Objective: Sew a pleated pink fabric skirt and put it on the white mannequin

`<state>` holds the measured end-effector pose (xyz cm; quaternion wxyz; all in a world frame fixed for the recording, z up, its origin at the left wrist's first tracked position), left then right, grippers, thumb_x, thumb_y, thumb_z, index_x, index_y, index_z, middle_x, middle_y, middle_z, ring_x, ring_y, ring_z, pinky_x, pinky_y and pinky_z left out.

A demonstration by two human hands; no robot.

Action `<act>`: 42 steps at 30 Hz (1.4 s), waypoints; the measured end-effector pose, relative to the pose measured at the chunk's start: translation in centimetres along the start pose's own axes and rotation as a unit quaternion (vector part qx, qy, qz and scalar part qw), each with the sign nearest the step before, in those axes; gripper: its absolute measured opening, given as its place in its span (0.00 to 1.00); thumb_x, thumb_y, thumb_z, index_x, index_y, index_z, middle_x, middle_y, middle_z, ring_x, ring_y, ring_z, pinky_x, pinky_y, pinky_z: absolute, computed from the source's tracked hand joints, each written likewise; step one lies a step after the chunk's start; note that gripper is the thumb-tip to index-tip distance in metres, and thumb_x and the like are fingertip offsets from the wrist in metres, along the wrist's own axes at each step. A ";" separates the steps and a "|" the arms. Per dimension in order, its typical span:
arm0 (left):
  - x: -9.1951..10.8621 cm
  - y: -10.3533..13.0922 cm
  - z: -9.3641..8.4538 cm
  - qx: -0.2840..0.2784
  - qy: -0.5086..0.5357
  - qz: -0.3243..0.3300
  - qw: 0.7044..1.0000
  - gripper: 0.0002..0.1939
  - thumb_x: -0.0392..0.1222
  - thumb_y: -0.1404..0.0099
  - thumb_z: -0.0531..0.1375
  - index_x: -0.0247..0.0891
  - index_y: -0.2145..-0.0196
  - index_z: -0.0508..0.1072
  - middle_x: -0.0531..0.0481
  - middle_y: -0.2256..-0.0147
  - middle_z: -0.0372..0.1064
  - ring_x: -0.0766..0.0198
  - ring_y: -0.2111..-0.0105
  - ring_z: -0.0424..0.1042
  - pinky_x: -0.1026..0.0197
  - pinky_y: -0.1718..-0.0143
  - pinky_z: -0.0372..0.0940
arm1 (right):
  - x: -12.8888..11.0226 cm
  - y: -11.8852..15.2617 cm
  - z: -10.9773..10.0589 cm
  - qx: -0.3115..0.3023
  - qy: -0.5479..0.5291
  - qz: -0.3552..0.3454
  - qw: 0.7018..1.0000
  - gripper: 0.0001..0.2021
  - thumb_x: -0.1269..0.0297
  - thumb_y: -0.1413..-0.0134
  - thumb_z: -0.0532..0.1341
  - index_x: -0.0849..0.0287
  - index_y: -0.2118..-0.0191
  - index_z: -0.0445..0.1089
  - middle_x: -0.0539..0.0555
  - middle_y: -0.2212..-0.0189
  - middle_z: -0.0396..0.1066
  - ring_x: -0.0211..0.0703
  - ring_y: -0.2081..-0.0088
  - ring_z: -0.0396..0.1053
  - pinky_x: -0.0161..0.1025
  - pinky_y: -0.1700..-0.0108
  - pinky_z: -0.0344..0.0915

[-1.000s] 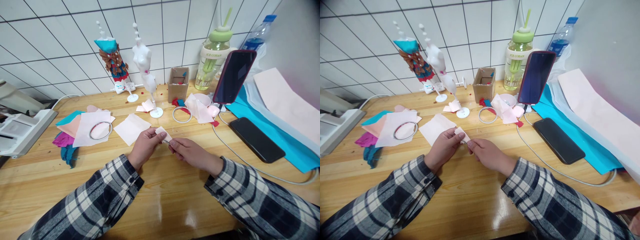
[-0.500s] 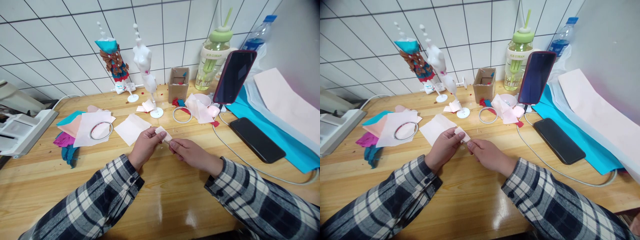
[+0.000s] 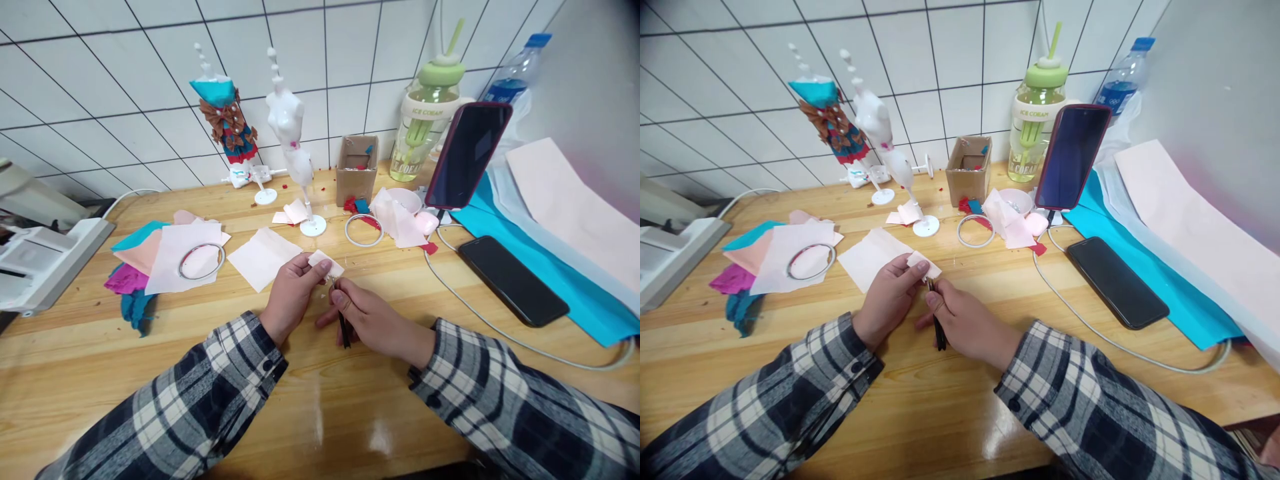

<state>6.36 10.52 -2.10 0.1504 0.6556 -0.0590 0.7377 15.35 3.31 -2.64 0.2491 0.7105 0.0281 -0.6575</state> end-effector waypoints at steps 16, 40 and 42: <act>0.2 0.2 0.1 0.006 -0.005 0.002 1.000 0.12 0.48 0.42 0.66 0.36 0.71 0.72 0.52 0.73 0.69 0.66 0.72 0.65 0.64 0.71 0.60 | 0.3 -0.3 -0.1 0.016 0.009 -0.022 1.000 0.16 0.47 0.33 0.45 0.52 0.51 0.56 0.53 0.63 0.77 0.37 0.79 0.71 0.36 0.76 0.68; 0.2 0.1 0.2 -0.014 -0.026 0.009 1.000 0.13 0.49 0.41 0.65 0.36 0.72 0.72 0.53 0.74 0.66 0.67 0.73 0.64 0.64 0.72 0.59 | -0.1 -0.2 -0.2 0.019 0.031 -0.030 0.999 0.16 0.51 0.32 0.45 0.50 0.45 0.54 0.53 0.62 0.77 0.38 0.78 0.72 0.36 0.77 0.67; 0.2 0.1 0.2 -0.013 -0.029 0.007 0.999 0.13 0.50 0.41 0.65 0.36 0.72 0.72 0.53 0.74 0.67 0.67 0.74 0.64 0.64 0.73 0.59 | -0.2 -0.2 -0.2 0.019 0.033 -0.031 0.999 0.15 0.50 0.32 0.45 0.50 0.47 0.55 0.53 0.63 0.77 0.38 0.78 0.72 0.36 0.77 0.67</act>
Point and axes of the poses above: each hand's wrist, its own y-axis away from the middle knuckle, its own z-axis out of the palm, x = y × z, the point moved 9 cm from there along -y, towards the middle knuckle
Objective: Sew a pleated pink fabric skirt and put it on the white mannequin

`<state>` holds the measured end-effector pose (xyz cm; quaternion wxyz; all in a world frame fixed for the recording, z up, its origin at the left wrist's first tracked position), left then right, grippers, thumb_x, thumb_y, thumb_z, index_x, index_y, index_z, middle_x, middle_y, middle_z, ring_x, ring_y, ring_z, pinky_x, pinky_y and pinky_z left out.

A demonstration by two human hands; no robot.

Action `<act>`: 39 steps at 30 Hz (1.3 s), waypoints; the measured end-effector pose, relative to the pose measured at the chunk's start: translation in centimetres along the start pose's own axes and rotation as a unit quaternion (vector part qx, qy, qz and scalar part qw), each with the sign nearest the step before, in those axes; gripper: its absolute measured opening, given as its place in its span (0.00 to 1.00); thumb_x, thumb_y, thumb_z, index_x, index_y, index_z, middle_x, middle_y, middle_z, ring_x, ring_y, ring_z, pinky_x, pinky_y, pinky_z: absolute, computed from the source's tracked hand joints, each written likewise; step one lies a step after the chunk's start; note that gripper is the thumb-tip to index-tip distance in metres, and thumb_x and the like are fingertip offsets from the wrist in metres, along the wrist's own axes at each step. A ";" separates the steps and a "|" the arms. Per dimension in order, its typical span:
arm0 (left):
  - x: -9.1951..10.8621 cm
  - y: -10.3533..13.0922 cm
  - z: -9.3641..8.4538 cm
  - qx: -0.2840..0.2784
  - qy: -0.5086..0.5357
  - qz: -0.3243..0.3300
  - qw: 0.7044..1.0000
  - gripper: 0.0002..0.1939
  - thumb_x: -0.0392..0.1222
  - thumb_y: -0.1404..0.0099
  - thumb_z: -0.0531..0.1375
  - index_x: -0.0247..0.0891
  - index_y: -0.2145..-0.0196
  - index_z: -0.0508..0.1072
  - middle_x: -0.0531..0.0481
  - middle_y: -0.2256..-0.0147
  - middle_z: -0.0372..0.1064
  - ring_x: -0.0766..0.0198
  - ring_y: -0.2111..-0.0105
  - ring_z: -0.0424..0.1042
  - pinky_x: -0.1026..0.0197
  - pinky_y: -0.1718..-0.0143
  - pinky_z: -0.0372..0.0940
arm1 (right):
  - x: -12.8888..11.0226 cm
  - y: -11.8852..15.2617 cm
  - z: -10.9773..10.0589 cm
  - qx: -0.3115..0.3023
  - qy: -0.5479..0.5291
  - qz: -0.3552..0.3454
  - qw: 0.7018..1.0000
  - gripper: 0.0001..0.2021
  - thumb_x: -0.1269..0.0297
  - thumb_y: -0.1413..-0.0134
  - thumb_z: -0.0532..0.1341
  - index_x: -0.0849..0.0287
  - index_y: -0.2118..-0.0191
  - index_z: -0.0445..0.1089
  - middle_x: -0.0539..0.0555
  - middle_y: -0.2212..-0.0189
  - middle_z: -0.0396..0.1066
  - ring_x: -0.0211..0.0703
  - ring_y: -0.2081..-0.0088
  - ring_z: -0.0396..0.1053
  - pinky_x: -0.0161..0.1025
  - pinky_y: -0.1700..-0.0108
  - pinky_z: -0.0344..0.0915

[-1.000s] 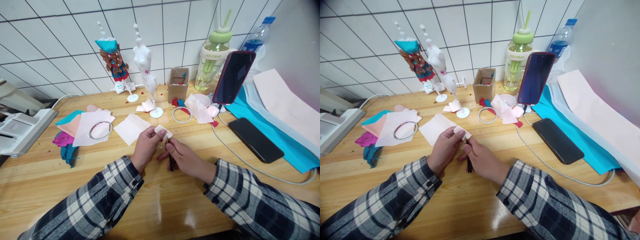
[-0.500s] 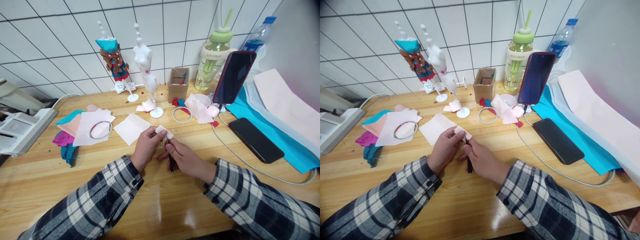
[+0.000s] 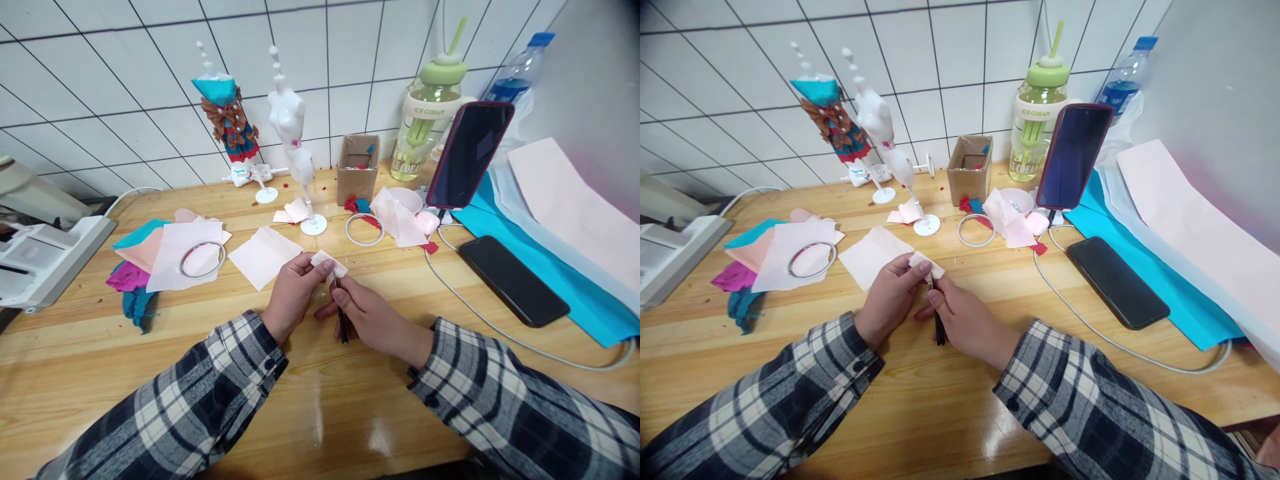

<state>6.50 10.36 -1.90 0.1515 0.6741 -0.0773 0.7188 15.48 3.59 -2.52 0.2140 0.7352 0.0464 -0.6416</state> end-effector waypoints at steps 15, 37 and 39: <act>0.0 -0.4 -0.4 0.024 0.160 -0.015 0.987 0.09 0.41 0.45 0.68 0.34 0.70 0.74 0.54 0.73 0.69 0.70 0.72 0.65 0.67 0.68 0.61 | -0.7 0.5 -0.9 -0.002 0.047 -0.011 0.999 0.16 0.51 0.32 0.43 0.55 0.63 0.59 0.46 0.78 0.67 0.34 0.81 0.62 0.33 0.77 0.57; -0.6 -0.6 0.6 -0.093 0.098 -0.046 0.990 0.12 0.44 0.43 0.67 0.32 0.68 0.74 0.47 0.70 0.73 0.64 0.72 0.69 0.60 0.68 0.63 | -1.3 0.3 -2.4 0.028 0.059 0.014 0.998 0.18 0.54 0.33 0.45 0.58 0.68 0.63 0.45 0.80 0.56 0.35 0.77 0.56 0.35 0.70 0.55; -0.7 -0.6 0.7 -0.098 0.095 -0.048 0.989 0.12 0.44 0.43 0.68 0.32 0.68 0.75 0.47 0.70 0.73 0.64 0.72 0.69 0.60 0.68 0.63 | -1.2 0.2 -2.5 0.027 0.063 0.021 0.997 0.17 0.55 0.34 0.46 0.58 0.68 0.63 0.45 0.81 0.56 0.35 0.77 0.56 0.35 0.71 0.55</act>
Point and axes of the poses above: each hand's wrist, its own y-axis away from the middle knuckle, its own z-axis out of the palm, x = y × z, the point moved 9 cm from there along -y, towards the middle knuckle
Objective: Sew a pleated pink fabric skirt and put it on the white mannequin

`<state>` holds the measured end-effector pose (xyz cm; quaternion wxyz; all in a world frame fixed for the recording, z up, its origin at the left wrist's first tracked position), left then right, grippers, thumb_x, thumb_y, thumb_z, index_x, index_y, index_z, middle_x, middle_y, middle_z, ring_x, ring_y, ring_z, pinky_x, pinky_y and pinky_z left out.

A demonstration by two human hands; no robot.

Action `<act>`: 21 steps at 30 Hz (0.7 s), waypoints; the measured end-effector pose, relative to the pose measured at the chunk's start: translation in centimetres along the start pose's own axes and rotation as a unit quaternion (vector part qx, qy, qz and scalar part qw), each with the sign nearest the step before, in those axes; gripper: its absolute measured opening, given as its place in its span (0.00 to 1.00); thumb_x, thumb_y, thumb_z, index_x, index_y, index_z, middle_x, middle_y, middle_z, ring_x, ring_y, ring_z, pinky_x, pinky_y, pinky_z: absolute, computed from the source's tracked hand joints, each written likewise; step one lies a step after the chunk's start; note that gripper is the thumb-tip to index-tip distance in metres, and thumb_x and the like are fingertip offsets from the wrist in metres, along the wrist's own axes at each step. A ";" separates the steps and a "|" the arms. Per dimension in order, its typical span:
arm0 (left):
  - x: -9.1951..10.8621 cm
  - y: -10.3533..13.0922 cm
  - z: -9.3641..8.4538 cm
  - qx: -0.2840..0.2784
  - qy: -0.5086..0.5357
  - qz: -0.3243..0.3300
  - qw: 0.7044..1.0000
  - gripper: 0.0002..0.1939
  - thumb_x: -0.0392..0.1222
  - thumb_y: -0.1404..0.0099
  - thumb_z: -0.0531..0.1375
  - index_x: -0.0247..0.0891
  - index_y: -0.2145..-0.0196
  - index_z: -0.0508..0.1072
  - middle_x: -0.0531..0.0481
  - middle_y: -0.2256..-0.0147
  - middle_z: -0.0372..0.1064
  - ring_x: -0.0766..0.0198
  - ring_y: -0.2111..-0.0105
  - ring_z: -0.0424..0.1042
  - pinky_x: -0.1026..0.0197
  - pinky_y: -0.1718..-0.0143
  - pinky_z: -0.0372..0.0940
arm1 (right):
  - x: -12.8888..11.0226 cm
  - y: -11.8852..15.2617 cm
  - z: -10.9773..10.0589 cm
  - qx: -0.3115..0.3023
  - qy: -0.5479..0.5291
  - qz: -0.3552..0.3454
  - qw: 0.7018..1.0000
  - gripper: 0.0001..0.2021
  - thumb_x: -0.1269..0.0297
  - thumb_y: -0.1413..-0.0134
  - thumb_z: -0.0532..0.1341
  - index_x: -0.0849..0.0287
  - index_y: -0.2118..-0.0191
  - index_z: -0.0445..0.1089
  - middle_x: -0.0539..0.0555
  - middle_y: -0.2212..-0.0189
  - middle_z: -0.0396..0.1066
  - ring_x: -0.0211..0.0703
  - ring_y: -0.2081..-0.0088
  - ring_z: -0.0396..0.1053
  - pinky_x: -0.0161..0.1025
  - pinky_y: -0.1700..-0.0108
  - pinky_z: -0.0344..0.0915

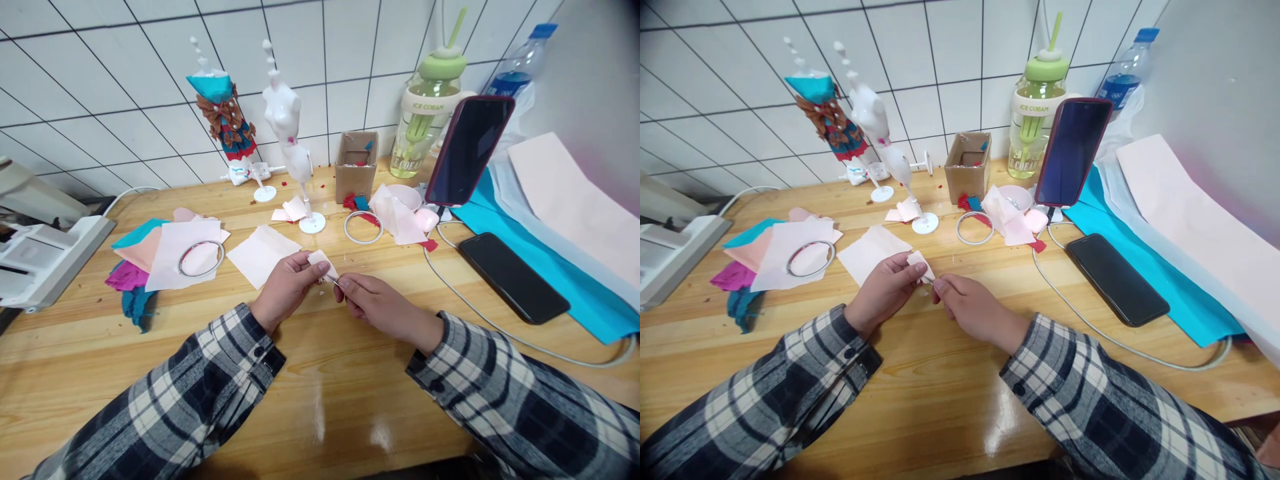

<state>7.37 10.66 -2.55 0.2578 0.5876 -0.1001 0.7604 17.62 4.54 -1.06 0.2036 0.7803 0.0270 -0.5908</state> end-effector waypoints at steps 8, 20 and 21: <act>-0.3 -0.1 -0.2 -0.004 -0.005 -0.006 1.000 0.11 0.43 0.44 0.68 0.33 0.67 0.75 0.48 0.69 0.74 0.63 0.71 0.70 0.59 0.66 0.64 | 0.5 -0.2 0.0 -0.020 -0.026 0.015 0.999 0.18 0.52 0.35 0.48 0.58 0.69 0.64 0.44 0.82 0.54 0.35 0.79 0.54 0.34 0.74 0.52; -0.1 0.0 -0.1 0.003 0.007 -0.005 1.000 0.11 0.42 0.45 0.69 0.32 0.69 0.75 0.49 0.71 0.75 0.64 0.71 0.71 0.60 0.64 0.64 | 0.5 -0.5 -0.3 -0.030 0.000 0.013 0.999 0.17 0.52 0.37 0.49 0.59 0.71 0.63 0.45 0.82 0.55 0.34 0.79 0.54 0.34 0.75 0.52; -0.1 0.0 -0.1 0.003 0.007 -0.005 1.000 0.11 0.42 0.45 0.69 0.32 0.69 0.75 0.49 0.71 0.75 0.64 0.71 0.71 0.60 0.64 0.64 | 0.4 -0.5 -0.3 -0.030 -0.006 0.008 1.000 0.18 0.52 0.37 0.49 0.59 0.71 0.63 0.45 0.82 0.55 0.34 0.79 0.54 0.34 0.75 0.52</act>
Point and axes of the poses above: each hand's wrist, its own y-axis away from the middle knuckle, its own z-axis out of the palm, x = y × z, the point moved 9 cm from there along -y, towards the middle knuckle
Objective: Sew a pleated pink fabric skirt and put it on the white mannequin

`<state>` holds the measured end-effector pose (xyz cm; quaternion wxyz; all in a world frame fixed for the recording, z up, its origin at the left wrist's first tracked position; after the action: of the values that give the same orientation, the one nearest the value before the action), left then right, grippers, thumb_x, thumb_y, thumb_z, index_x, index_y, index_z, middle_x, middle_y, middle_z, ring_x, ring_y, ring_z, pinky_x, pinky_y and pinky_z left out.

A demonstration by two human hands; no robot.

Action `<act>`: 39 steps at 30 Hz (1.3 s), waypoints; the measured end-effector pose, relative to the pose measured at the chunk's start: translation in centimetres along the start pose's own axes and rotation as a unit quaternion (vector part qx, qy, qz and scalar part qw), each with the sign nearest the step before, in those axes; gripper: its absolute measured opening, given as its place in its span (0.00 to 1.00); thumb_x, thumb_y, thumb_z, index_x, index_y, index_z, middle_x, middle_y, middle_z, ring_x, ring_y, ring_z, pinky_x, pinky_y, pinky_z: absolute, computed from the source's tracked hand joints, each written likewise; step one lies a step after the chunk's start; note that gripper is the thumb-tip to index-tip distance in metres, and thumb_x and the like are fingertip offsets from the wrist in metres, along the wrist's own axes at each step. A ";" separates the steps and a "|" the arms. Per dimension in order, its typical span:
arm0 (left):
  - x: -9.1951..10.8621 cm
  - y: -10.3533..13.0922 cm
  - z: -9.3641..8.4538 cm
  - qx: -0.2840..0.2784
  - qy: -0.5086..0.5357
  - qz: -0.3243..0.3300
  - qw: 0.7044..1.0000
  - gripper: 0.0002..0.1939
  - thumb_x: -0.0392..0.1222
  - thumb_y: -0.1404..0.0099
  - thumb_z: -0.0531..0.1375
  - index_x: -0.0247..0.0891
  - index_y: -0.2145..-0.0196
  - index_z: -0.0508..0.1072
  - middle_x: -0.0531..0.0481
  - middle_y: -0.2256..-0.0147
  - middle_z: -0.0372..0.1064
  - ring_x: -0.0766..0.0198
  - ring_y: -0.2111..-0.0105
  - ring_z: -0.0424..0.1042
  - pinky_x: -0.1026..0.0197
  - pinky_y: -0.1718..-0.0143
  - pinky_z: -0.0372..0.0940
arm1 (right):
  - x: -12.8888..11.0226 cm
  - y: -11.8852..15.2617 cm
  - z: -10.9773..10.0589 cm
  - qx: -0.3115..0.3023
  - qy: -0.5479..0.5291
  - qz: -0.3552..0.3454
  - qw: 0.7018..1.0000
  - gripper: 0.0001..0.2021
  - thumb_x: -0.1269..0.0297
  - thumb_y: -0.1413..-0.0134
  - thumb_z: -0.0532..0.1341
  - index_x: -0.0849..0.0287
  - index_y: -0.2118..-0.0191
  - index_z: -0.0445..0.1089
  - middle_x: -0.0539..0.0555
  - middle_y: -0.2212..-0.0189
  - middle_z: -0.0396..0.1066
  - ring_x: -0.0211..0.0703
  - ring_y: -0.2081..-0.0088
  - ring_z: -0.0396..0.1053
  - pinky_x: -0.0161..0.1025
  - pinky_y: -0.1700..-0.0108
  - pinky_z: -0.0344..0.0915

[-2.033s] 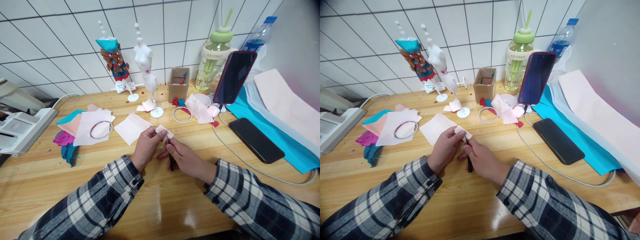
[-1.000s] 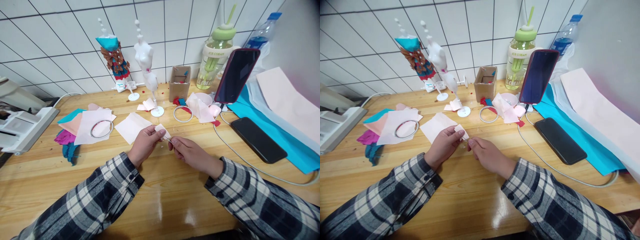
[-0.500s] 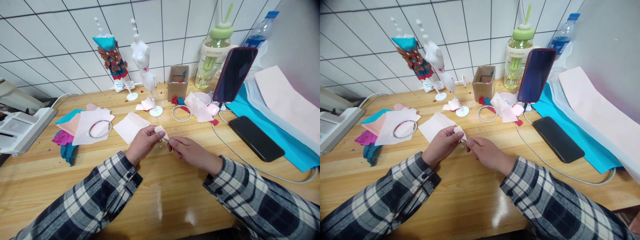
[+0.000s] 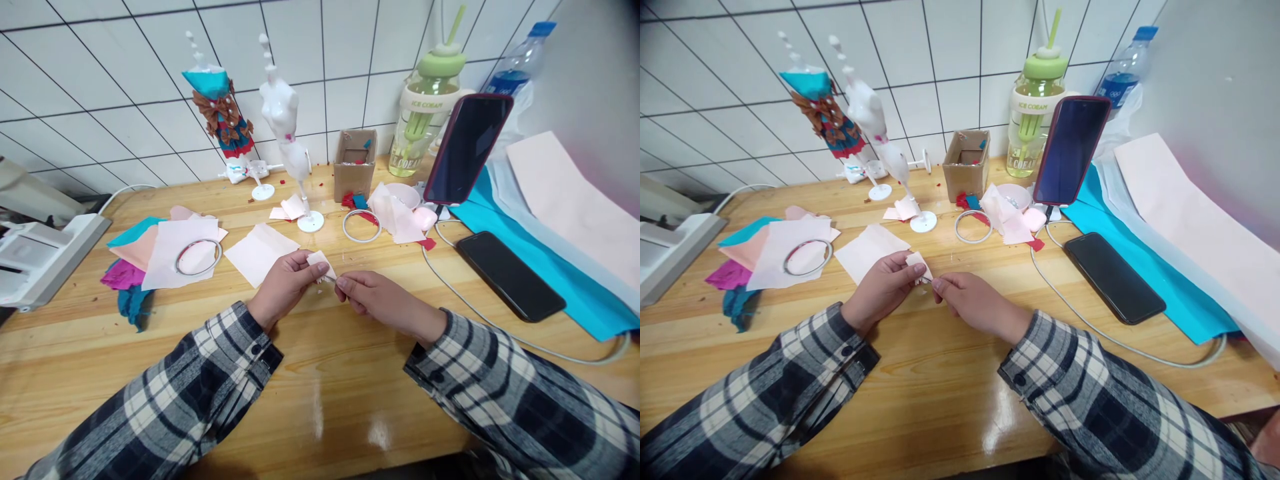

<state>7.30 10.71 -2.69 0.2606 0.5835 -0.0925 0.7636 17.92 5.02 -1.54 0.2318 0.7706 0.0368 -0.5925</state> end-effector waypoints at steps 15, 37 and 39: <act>0.2 0.0 -0.2 0.019 -0.037 0.018 0.999 0.12 0.45 0.44 0.68 0.33 0.68 0.74 0.47 0.70 0.75 0.63 0.71 0.70 0.60 0.67 0.63 | 0.2 0.4 0.6 -0.023 -0.121 0.042 0.991 0.18 0.49 0.39 0.50 0.59 0.68 0.64 0.42 0.86 0.52 0.32 0.84 0.47 0.32 0.80 0.44; 0.0 -0.1 -0.4 0.025 -0.038 0.013 0.999 0.12 0.45 0.44 0.68 0.34 0.68 0.75 0.48 0.70 0.74 0.63 0.70 0.71 0.60 0.64 0.64 | 0.3 0.3 0.2 -0.004 -0.106 0.051 0.993 0.19 0.47 0.39 0.51 0.58 0.70 0.63 0.42 0.85 0.50 0.31 0.82 0.46 0.33 0.79 0.43; -0.1 0.0 -0.4 0.022 -0.042 0.012 0.999 0.12 0.45 0.43 0.68 0.34 0.68 0.75 0.48 0.69 0.74 0.63 0.69 0.71 0.60 0.63 0.64 | 0.5 0.3 0.2 -0.002 -0.100 0.052 0.994 0.20 0.47 0.39 0.52 0.59 0.70 0.63 0.42 0.85 0.50 0.31 0.82 0.46 0.33 0.79 0.43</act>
<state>7.00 10.89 -2.92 0.2344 0.6194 -0.0929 0.7434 18.00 4.61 -1.91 0.2659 0.7080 -0.0253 -0.6537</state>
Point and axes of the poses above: each hand's wrist, its own y-axis away from the middle knuckle, its own z-axis out of the palm, x = y × z, the point moved 9 cm from there along -y, towards the middle knuckle
